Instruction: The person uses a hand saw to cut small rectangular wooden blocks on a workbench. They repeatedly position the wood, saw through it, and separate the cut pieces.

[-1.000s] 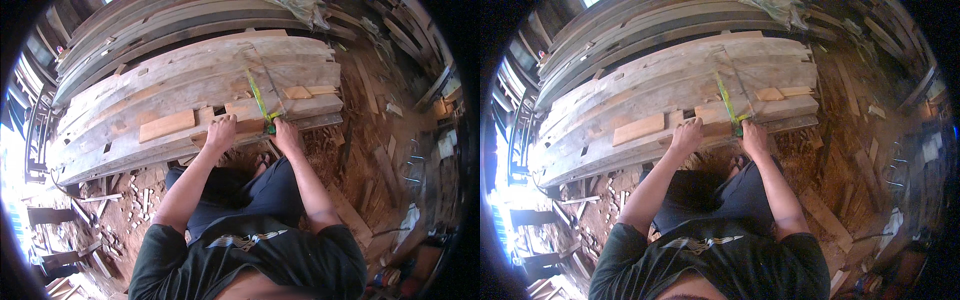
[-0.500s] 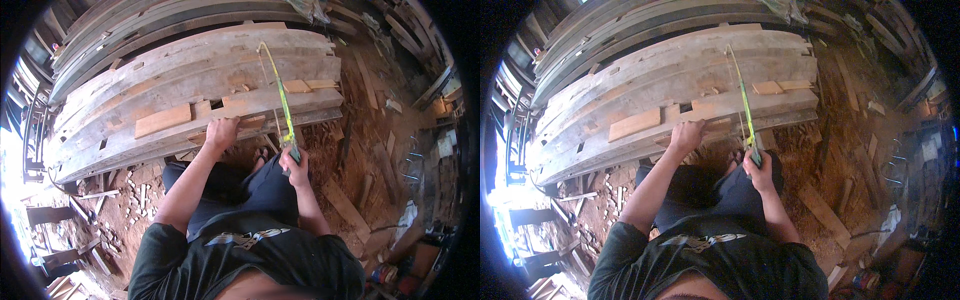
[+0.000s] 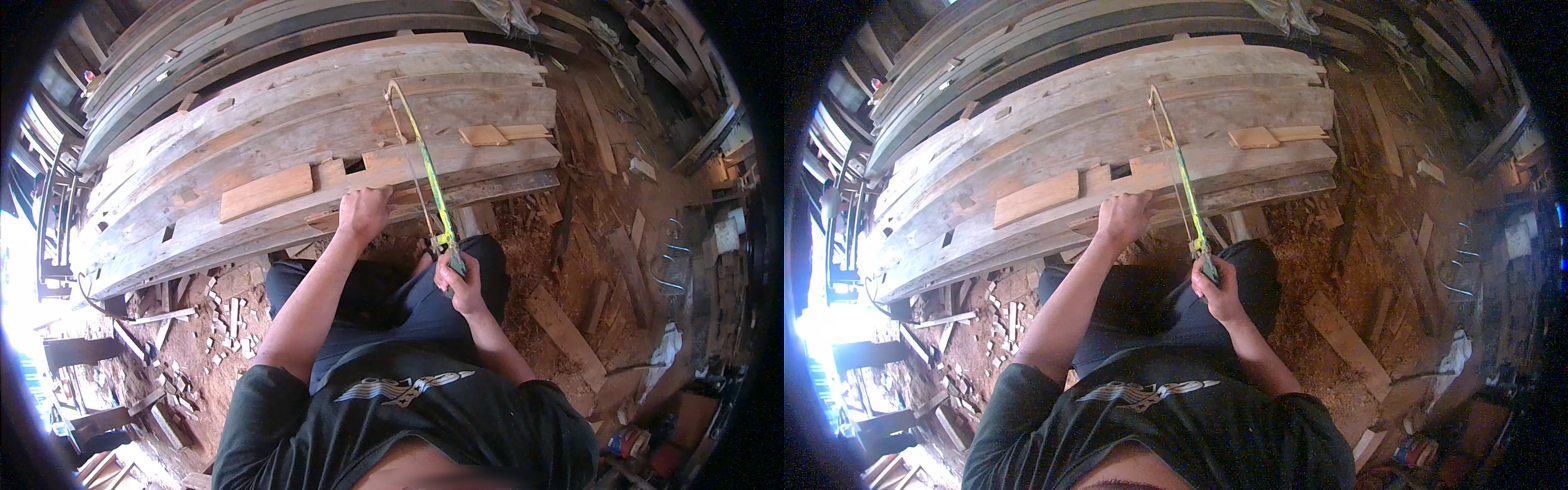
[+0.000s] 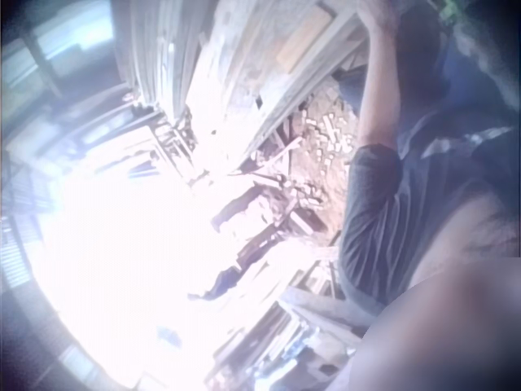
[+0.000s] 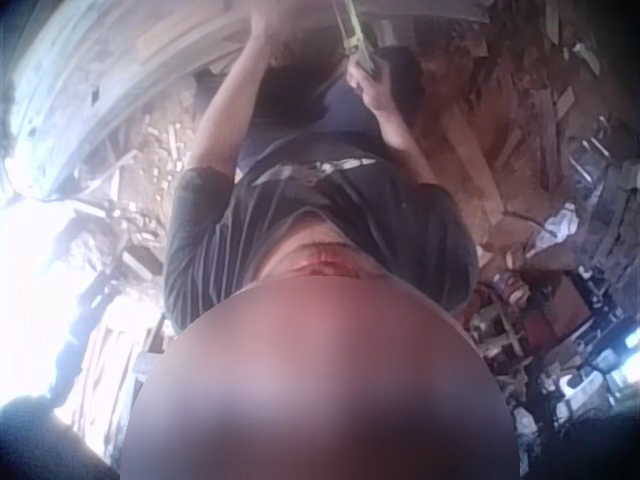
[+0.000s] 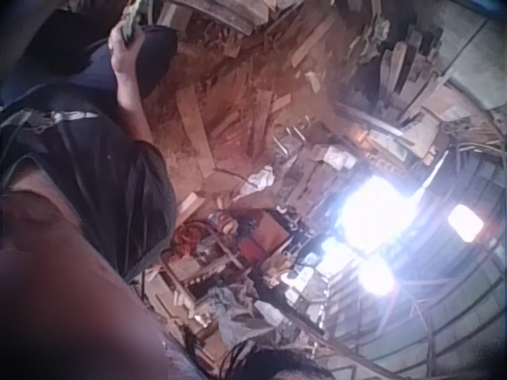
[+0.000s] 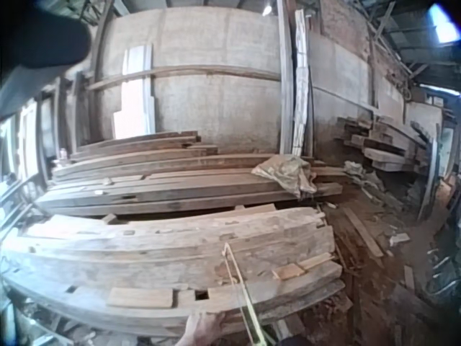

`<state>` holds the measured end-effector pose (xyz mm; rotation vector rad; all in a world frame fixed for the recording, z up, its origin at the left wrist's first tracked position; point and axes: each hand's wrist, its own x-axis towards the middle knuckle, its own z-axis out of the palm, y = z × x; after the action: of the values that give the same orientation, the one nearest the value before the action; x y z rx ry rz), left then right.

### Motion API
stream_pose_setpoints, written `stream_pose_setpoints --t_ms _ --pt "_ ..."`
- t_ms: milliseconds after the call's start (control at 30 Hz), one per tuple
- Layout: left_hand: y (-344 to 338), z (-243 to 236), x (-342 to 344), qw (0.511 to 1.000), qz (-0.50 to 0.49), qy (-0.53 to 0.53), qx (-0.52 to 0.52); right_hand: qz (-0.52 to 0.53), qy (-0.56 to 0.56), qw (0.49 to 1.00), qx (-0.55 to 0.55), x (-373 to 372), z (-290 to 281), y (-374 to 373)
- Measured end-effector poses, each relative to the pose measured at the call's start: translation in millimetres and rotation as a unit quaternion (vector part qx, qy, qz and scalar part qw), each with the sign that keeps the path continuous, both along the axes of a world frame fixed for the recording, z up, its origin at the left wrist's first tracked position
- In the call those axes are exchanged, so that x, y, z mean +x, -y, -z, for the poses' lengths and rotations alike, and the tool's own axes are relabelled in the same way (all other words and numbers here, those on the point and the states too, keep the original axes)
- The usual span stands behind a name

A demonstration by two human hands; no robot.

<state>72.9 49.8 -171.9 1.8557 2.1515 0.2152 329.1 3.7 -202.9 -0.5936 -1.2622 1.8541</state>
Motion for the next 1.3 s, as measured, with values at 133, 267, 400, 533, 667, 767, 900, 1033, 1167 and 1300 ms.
stream_pose_setpoints --t_ms 133,267,400,533,667,767,900,1033,1167,1300 --pt "0 1 0 1.000 -0.003 0.006 -0.002 0.005 -0.014 1.000 -0.010 -4 3 2" --pt "0 3 0 1.000 0.000 0.008 0.019 0.005 -0.015 1.000 0.020 -4 4 4" --pt "1 4 1 1.000 -0.004 0.005 0.013 0.003 -0.005 1.000 0.015 -3 2 5" --pt "1 3 1 1.000 -0.001 0.004 0.028 0.002 0.009 1.000 0.025 -3 1 5" --pt "0 3 3 1.000 -0.008 0.007 0.007 0.013 0.035 0.999 0.034 -3 2 7" --pt "1 4 4 1.000 -0.007 -0.006 0.025 0.012 0.038 0.999 0.014 -4 6 6" --pt "-1 4 3 1.000 -0.002 -0.003 0.025 0.004 0.070 0.996 0.057 -6 12 1" --pt "-12 1 -4 1.000 0.016 -0.008 -0.009 -0.004 0.071 0.997 0.036 -8 12 -2" --pt "-23 4 -10 0.996 0.069 -0.052 -0.006 0.010 0.071 0.997 0.001 -4 7 -4" --pt "-22 15 -11 0.995 0.093 -0.013 0.032 0.014 0.090 0.996 -0.010 -1 11 -2"
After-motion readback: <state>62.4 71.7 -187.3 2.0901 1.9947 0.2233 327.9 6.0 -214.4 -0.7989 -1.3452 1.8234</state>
